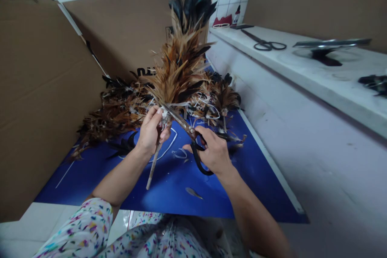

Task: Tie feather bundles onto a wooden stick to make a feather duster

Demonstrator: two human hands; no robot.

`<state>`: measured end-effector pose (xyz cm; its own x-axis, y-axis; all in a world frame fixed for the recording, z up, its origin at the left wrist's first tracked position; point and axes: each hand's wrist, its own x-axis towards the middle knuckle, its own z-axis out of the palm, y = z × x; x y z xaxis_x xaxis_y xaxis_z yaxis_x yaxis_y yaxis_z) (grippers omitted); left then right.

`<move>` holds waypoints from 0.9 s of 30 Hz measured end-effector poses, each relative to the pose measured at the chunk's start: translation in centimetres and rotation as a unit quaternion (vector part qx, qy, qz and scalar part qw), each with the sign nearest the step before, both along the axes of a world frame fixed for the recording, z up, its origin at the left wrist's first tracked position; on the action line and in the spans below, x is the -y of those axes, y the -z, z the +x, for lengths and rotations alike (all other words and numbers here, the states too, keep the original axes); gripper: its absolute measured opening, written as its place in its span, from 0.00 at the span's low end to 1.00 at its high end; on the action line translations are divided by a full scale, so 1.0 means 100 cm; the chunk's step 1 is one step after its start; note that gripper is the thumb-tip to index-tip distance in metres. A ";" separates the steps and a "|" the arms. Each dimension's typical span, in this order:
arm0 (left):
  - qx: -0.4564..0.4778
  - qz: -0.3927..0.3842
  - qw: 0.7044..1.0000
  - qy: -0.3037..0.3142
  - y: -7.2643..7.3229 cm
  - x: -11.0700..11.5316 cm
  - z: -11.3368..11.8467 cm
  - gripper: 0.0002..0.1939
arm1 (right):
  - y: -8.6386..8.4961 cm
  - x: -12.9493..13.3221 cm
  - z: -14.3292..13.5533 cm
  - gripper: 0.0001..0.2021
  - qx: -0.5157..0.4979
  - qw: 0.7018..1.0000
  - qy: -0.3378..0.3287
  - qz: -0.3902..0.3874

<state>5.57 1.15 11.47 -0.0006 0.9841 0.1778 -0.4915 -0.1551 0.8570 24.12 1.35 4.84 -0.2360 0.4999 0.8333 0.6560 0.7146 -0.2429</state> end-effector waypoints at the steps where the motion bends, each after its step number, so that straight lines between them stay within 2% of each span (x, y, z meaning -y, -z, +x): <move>1: 0.001 0.000 1.000 0.000 0.000 0.000 0.000 0.16 | 0.000 0.000 0.000 0.26 -0.001 1.000 -0.002 0.002; 5: 0.003 -0.003 1.000 0.001 0.000 0.001 0.000 0.16 | 0.000 0.000 -0.001 0.25 -0.006 1.000 -0.011 -0.001; 9: 0.002 0.011 1.000 -0.018 -0.001 -0.002 -0.003 0.15 | -0.006 0.006 0.003 0.26 -0.004 0.998 -0.017 -0.056; 14: 0.011 0.038 0.997 -0.065 -0.002 -0.018 -0.016 0.12 | -0.003 0.020 0.037 0.26 0.058 0.985 -0.024 -0.163; 17: 0.001 0.035 0.996 -0.087 -0.001 -0.026 -0.023 0.11 | 0.005 0.033 0.062 0.25 0.146 0.960 -0.036 -0.235; 21: -0.035 0.029 0.991 -0.123 0.003 -0.032 -0.025 0.15 | 0.014 0.052 0.080 0.24 0.277 0.908 0.019 -0.315; 23: -0.058 0.040 0.989 -0.131 0.006 -0.034 -0.025 0.20 | 0.018 0.060 0.081 0.25 0.299 0.889 0.027 -0.345; 27: -0.101 0.069 0.984 -0.132 0.011 -0.037 -0.022 0.29 | 0.025 0.066 0.078 0.25 0.313 0.874 0.015 -0.372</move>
<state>3.33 4.81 10.36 -0.2040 0.9205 0.3333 -0.2399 -0.3771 0.8946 31.94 -5.22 2.37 -0.5064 0.8622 -0.0132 0.8427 0.4916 -0.2197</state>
